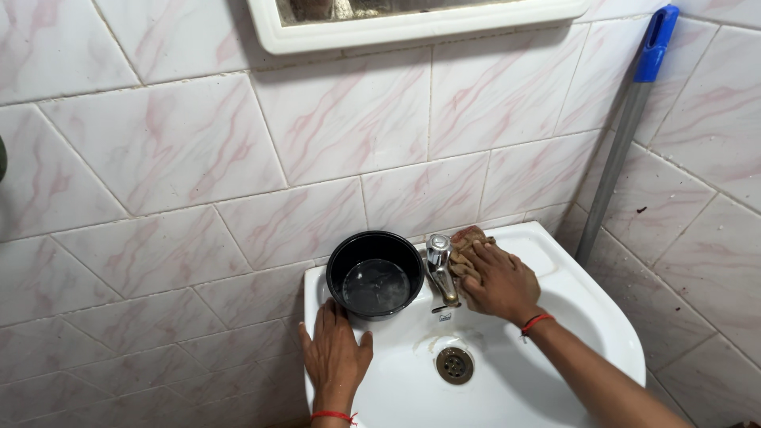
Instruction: The person washes a cloth under running water in a bathroom sink, then uses the wet cloth to wipe the sink basin, faucet, and a black bowl. The person repeatedly rinses and wrings the cloth while scrubbing the surfaces.
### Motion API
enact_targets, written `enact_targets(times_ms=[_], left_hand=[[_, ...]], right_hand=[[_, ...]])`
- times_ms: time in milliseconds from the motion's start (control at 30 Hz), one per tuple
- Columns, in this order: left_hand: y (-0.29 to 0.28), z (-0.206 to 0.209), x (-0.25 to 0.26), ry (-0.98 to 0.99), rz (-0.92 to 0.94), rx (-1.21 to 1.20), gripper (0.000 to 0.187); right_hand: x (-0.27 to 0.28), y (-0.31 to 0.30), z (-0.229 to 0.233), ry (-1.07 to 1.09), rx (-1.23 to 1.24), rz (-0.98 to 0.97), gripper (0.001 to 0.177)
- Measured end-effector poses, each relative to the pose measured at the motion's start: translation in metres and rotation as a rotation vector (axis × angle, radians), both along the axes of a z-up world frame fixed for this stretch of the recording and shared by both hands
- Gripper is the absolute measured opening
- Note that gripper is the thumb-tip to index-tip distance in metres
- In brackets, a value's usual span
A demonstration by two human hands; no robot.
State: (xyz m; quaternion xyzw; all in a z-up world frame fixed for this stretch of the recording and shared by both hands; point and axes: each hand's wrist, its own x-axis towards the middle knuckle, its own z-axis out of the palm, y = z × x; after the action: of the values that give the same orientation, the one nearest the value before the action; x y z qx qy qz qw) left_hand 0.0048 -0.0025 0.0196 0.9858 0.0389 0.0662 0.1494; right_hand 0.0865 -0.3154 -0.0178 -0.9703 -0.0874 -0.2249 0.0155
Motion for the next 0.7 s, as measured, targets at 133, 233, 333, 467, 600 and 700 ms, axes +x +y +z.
enact_targets(times_ms=[133, 233, 333, 467, 600, 700], left_hand=[[-0.001, 0.0, -0.003, -0.018, 0.007, -0.02, 0.071], [-0.001, 0.0, -0.004, -0.018, 0.011, -0.019, 0.066], [0.0, 0.003, -0.004, -0.018, 0.015, -0.027, 0.065], [-0.001, 0.003, -0.004, -0.03, 0.017, -0.047, 0.068], [-0.001, 0.001, -0.008, -0.03, 0.013, -0.032, 0.066], [-0.001, 0.001, -0.004, -0.034, 0.023, -0.023, 0.065]], right_hand=[[-0.014, -0.027, 0.03, 0.251, 0.153, -0.032, 0.06], [-0.031, -0.041, 0.05, 0.377, 0.199, -0.177, 0.054], [-0.04, -0.068, 0.054, 0.435, 0.175, -0.129, 0.058], [-0.04, -0.12, 0.039, 0.542, 0.392, 0.1, 0.076], [-0.036, -0.143, 0.019, 0.39, 0.257, 0.136, 0.065], [-0.04, -0.132, 0.022, 0.342, 0.252, 0.008, 0.044]])
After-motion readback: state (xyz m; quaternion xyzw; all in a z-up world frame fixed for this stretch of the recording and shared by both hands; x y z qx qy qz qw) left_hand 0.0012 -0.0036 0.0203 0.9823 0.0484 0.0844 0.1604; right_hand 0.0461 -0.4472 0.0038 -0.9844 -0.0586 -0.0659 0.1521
